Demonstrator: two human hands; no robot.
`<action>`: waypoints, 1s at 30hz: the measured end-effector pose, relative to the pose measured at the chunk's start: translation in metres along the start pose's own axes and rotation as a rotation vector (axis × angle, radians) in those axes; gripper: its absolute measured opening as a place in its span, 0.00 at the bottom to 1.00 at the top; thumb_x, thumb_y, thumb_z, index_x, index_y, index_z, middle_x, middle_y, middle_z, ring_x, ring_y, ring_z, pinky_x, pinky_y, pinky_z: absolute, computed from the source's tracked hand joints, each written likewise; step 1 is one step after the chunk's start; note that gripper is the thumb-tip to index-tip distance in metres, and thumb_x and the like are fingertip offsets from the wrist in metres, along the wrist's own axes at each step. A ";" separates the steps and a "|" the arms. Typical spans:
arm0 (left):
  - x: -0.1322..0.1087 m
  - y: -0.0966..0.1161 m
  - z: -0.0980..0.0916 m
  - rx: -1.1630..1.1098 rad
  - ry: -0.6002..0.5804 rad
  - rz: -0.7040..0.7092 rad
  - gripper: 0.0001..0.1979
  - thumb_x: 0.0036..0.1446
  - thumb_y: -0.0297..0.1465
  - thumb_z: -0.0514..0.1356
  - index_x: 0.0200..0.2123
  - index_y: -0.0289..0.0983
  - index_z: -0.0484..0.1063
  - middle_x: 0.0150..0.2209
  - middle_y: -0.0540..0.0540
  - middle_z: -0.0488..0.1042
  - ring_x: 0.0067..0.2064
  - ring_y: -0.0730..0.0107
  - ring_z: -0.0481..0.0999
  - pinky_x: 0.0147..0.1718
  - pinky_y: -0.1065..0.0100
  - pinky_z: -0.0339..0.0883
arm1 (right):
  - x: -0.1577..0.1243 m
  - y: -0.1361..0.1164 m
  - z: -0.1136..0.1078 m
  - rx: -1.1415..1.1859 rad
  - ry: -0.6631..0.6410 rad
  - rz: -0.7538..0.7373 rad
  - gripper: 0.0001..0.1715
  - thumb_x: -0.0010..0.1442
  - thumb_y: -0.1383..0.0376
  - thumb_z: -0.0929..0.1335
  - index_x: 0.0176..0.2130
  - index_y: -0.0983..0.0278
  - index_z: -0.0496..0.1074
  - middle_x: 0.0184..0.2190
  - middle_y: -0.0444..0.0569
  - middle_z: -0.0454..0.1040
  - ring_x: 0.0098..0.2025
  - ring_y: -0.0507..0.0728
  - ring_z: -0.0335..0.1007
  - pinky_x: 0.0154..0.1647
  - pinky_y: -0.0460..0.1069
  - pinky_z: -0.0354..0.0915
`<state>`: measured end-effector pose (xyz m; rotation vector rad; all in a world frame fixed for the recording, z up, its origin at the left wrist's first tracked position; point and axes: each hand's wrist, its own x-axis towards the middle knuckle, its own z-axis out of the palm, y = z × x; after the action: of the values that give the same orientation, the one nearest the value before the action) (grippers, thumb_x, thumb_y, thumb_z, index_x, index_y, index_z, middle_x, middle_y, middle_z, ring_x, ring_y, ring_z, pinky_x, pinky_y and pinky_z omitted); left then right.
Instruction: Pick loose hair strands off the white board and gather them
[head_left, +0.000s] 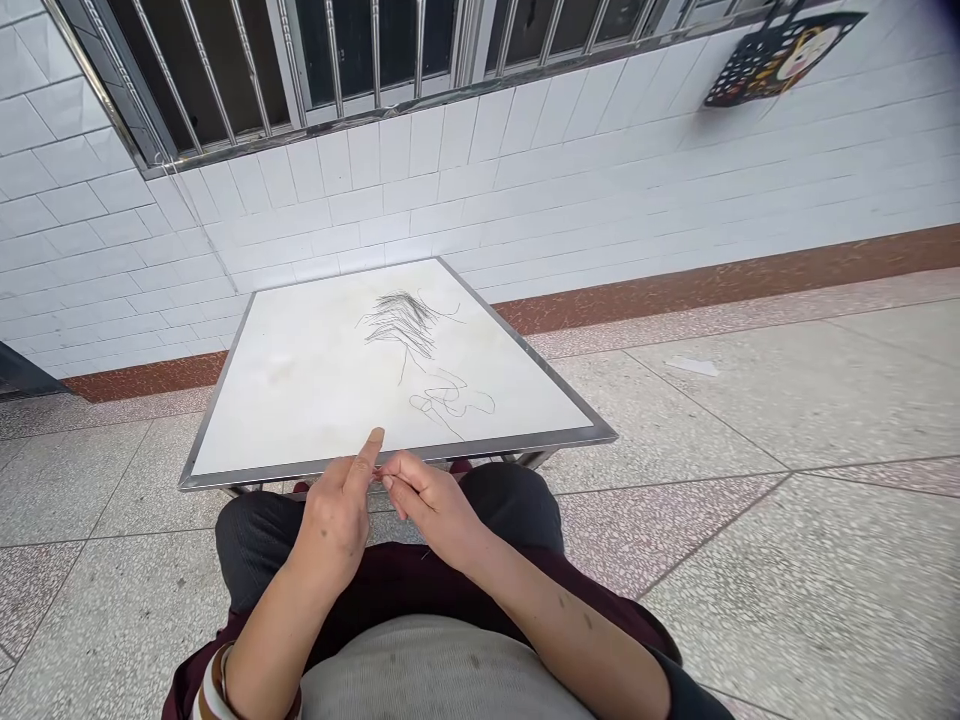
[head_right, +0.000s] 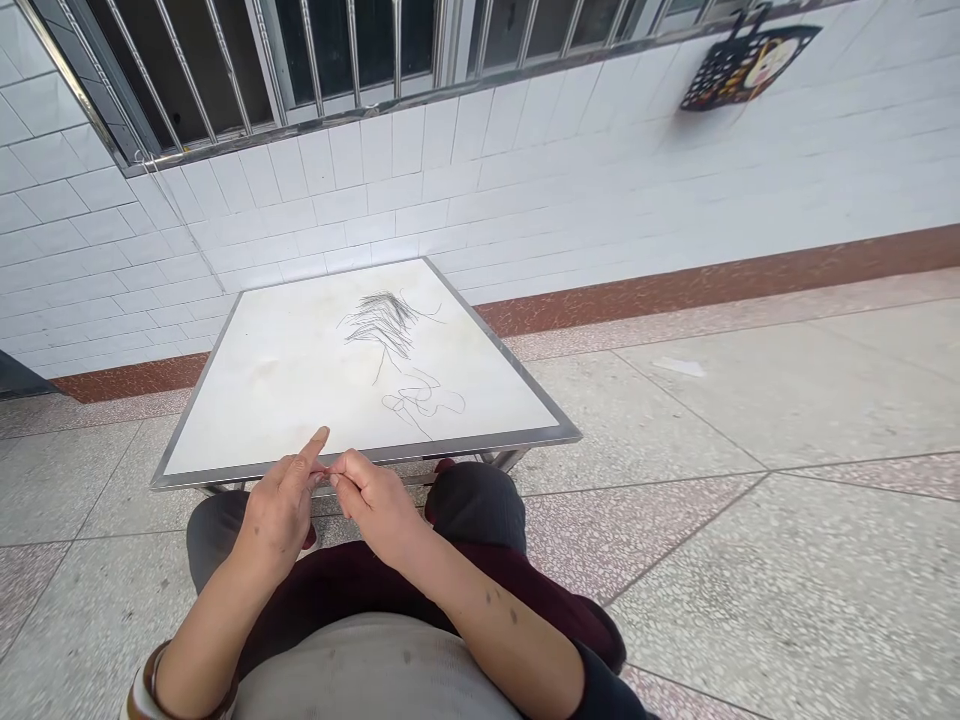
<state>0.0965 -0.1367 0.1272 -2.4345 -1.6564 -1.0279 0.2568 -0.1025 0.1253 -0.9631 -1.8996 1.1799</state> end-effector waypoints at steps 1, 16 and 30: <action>-0.001 -0.001 0.001 0.002 0.009 0.018 0.30 0.63 0.22 0.47 0.67 0.43 0.49 0.37 0.45 0.73 0.37 0.70 0.74 0.37 0.68 0.72 | 0.000 0.000 0.000 0.001 0.002 0.002 0.11 0.66 0.62 0.59 0.33 0.60 0.64 0.19 0.38 0.63 0.24 0.51 0.59 0.29 0.47 0.57; 0.009 -0.007 -0.038 0.203 0.052 -0.012 0.27 0.63 0.30 0.55 0.64 0.40 0.53 0.42 0.43 0.76 0.42 0.61 0.74 0.47 0.55 0.66 | 0.003 0.000 -0.004 -0.010 0.084 0.080 0.10 0.65 0.59 0.60 0.37 0.61 0.66 0.18 0.38 0.64 0.23 0.51 0.59 0.28 0.47 0.57; 0.002 0.002 -0.018 -0.115 0.032 -0.132 0.23 0.64 0.28 0.52 0.62 0.44 0.58 0.39 0.49 0.77 0.37 0.72 0.76 0.39 0.69 0.72 | 0.001 0.001 0.003 -0.151 -0.034 -0.087 0.07 0.68 0.63 0.56 0.42 0.59 0.60 0.28 0.42 0.70 0.26 0.52 0.66 0.30 0.48 0.61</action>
<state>0.0896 -0.1427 0.1424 -2.3893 -1.8183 -1.2048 0.2543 -0.1029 0.1238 -0.9346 -2.0601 1.0202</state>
